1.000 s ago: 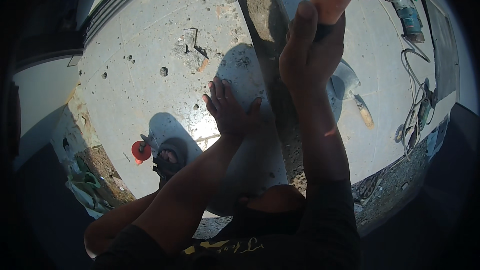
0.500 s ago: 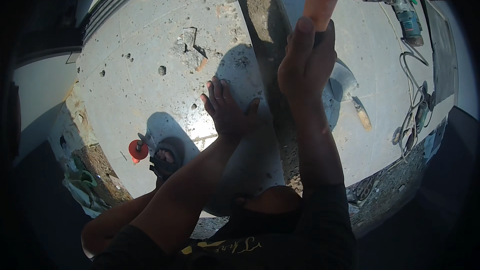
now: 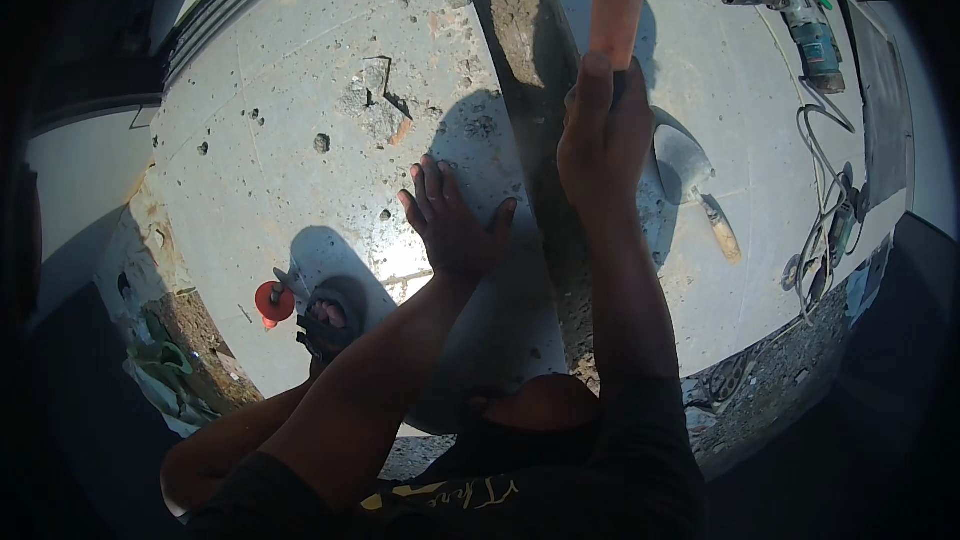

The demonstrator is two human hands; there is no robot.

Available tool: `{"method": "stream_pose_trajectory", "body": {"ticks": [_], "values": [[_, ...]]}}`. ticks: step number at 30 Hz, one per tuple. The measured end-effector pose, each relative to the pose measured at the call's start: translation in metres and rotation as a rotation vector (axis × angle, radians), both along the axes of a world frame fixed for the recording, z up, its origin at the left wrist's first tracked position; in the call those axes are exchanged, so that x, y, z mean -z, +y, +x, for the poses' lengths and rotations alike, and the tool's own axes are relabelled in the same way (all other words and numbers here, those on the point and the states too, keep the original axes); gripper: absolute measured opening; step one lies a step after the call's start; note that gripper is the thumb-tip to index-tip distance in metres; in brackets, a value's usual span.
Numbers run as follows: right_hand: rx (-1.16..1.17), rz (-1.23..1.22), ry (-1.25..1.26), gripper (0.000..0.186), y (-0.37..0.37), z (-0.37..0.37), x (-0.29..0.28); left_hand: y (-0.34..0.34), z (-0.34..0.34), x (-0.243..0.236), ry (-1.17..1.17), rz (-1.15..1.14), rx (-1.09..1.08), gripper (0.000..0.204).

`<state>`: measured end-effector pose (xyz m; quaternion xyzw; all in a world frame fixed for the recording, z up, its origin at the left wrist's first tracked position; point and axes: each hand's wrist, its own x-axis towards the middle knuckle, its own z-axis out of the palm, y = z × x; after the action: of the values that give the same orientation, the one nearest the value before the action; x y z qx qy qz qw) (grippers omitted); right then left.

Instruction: The person clears dirt and debris from a trench in a tiled floor using a trowel and by hand, moving fragments aside and leveling the underlying surface.

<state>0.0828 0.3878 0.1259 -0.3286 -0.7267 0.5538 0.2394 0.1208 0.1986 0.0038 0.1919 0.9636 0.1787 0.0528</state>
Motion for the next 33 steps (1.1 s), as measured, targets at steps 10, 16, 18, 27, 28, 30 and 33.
{"method": "stream_pose_trajectory", "body": {"ticks": [10,16,18,27,28,30,33], "values": [[-0.186,0.277,-0.558,0.061,0.001,0.024,0.129,0.01,-0.005,-0.004,-0.001,0.033,0.006,0.104],[-0.031,0.014,-0.063,0.059,-0.006,0.0,0.038,0.003,-0.001,-0.001,0.003,0.011,0.0,0.104],[-0.014,0.032,0.193,0.06,0.0,-0.017,0.0,0.0,0.0,0.0,0.002,-0.003,-0.008,0.104],[-0.136,0.216,-0.693,0.064,0.003,0.022,0.155,0.011,-0.004,-0.003,-0.04,0.032,0.015,0.106],[-0.125,0.158,-0.617,0.064,-0.001,0.021,0.141,0.006,0.0,-0.001,-0.039,0.021,0.01,0.106],[-0.084,0.209,-0.384,0.06,0.0,0.022,0.116,0.006,0.0,0.0,-0.031,0.016,0.009,0.106],[-0.013,-0.146,0.116,0.057,-0.004,-0.003,0.032,0.001,-0.001,0.003,0.008,-0.002,-0.002,0.105]]}}
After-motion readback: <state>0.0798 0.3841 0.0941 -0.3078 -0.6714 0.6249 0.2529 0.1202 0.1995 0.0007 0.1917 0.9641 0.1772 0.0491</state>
